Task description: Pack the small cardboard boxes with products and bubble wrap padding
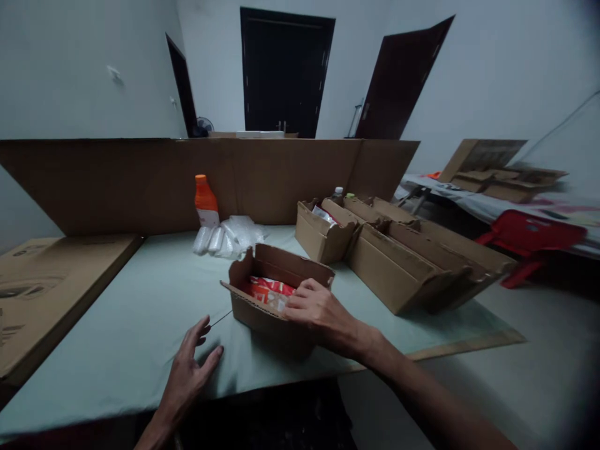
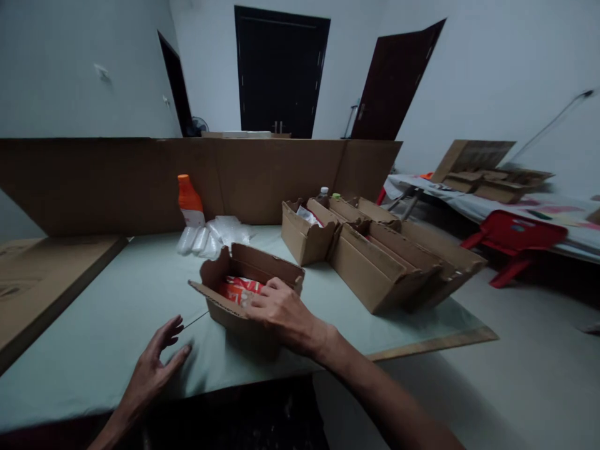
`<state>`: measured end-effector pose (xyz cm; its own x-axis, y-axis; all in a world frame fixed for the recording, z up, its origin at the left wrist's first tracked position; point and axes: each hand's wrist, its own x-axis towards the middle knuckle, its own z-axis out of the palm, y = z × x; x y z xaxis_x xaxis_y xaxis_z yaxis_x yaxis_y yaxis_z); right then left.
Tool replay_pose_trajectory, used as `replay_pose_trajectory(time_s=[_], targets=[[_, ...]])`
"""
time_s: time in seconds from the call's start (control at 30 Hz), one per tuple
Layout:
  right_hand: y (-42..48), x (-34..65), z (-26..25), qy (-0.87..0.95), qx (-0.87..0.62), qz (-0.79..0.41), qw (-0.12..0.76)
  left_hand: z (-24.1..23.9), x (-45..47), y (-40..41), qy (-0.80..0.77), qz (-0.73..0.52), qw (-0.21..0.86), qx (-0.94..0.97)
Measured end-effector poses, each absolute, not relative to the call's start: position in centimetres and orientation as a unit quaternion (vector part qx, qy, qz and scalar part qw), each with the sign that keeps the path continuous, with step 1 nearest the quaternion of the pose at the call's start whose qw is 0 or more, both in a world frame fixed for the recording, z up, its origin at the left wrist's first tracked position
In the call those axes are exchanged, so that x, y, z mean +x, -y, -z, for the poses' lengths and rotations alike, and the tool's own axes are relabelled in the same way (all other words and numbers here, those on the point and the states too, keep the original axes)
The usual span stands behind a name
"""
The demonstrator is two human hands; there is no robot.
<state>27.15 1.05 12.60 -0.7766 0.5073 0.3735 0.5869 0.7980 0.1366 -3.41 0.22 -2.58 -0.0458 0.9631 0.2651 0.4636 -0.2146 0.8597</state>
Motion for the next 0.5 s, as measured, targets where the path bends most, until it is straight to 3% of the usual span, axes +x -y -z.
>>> replay_pose_trajectory(time_s=[0.13, 0.27, 0.5], targets=[[-2.6, 27.9, -12.3, 0.911, -0.289, 0.139, 0.261, 3.0, -3.5, -0.4, -0.571, -0.454, 0.274, 0.627], [-1.5, 32.7, -10.8, 0.82, -0.404, 0.132, 0.382, 3.2, -3.0, -2.2, -0.583, -0.452, 0.279, 0.615], [2.8, 35.1, -1.2, 0.684, -0.564, -0.041, 0.461, 1.8, 0.0, -8.1, -0.535, -0.429, 0.373, 0.625]])
